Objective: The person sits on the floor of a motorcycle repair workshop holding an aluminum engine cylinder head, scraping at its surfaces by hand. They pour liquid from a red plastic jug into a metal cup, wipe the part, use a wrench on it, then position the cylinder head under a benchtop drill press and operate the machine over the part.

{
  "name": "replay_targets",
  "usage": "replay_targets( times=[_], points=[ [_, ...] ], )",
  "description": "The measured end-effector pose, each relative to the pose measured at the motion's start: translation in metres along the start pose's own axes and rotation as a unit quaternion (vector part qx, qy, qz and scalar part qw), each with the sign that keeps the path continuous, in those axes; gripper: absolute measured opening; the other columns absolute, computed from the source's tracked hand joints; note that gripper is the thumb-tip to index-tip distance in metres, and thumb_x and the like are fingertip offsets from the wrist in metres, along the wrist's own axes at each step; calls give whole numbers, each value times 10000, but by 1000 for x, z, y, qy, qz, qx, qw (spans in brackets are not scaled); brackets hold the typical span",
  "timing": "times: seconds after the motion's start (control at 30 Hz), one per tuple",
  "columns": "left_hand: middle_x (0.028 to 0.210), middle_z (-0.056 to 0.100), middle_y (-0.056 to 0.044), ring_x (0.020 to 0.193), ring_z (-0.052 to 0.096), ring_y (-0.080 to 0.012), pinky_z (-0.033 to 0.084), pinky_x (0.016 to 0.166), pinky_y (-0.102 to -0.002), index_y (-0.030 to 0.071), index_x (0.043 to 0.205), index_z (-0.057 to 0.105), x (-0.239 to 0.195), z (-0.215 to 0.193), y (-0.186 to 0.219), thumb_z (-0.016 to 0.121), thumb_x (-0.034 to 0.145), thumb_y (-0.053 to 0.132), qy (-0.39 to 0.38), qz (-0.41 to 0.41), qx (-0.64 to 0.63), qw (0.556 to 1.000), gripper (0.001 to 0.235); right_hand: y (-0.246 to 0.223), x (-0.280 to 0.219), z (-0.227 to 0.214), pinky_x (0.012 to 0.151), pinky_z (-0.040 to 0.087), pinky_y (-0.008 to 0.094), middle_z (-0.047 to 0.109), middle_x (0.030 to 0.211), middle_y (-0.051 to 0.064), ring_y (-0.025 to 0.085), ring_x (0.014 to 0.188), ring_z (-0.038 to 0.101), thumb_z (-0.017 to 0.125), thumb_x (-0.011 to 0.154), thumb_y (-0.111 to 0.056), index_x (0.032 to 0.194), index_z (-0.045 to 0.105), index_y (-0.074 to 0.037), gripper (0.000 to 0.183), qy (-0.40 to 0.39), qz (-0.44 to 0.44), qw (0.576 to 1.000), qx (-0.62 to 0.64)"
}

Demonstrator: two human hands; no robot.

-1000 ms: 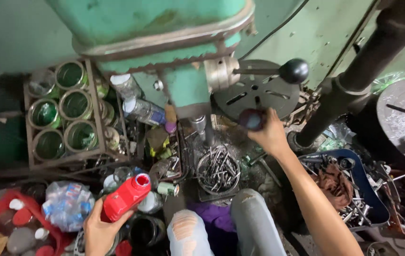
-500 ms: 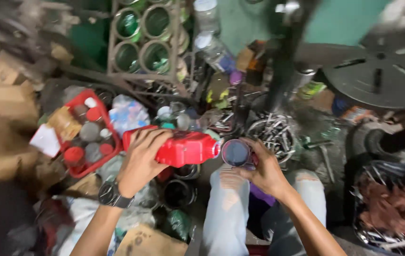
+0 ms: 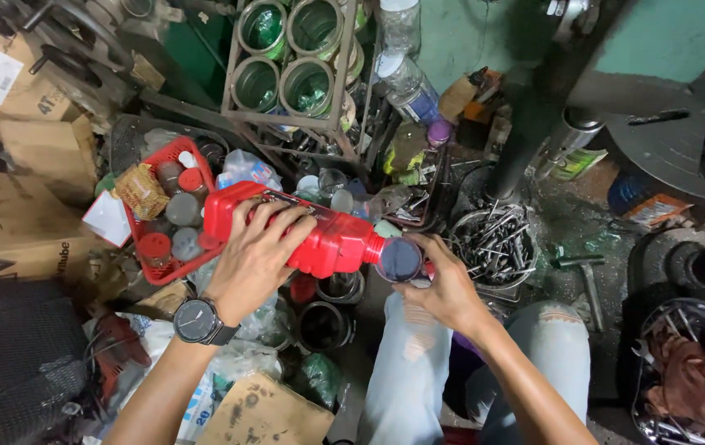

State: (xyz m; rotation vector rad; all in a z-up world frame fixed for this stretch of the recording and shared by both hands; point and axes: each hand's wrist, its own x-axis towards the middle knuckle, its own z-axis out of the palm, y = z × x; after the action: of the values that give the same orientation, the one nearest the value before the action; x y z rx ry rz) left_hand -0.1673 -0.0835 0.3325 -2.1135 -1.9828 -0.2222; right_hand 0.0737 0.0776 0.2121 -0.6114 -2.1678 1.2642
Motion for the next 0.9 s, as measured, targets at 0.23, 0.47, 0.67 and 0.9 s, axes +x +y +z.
replay_targets(
  times=[0.23, 0.47, 0.67, 0.9],
  points=[
    [1352, 578, -111, 1255, 513, -338, 334, 1089, -560, 70, 1336, 562, 2, 1, 1, 855, 561, 74, -7, 9, -1, 1000, 828, 1, 0, 6, 981, 531, 396, 628, 1295, 168, 331, 1193, 650, 891, 658, -117, 1349, 563, -10, 772, 4, -38, 999, 7],
    [1302, 614, -115, 1239, 534, -349, 362, 1073, -515, 54, 1311, 568, -4, 28, -6, 868, 576, 99, 25, -46, -100, 994, 795, 2, 0, 4, 913, 554, 373, 644, 1277, 148, 306, 1142, 676, 901, 656, -160, 1349, 561, -24, 784, -10, 17, 1000, 4],
    [1201, 665, -163, 1131, 617, -375, 471, 981, -465, 16, 1247, 616, -1, 60, -7, 912, 627, 148, 82, -131, -266, 951, 700, 3, 17, -7, 870, 572, 381, 695, 1166, 114, 252, 1057, 701, 906, 651, -157, 1349, 595, -48, 772, -17, 60, 998, -10],
    [1125, 737, -131, 1023, 736, -241, 571, 901, -369, 13, 1203, 626, 3, 88, -8, 931, 673, 222, 144, -256, -378, 878, 646, 33, 27, 2, 974, 557, 329, 719, 1230, 91, 167, 1101, 698, 913, 689, -129, 1366, 577, -18, 763, 13, 49, 997, 65]
  ],
)
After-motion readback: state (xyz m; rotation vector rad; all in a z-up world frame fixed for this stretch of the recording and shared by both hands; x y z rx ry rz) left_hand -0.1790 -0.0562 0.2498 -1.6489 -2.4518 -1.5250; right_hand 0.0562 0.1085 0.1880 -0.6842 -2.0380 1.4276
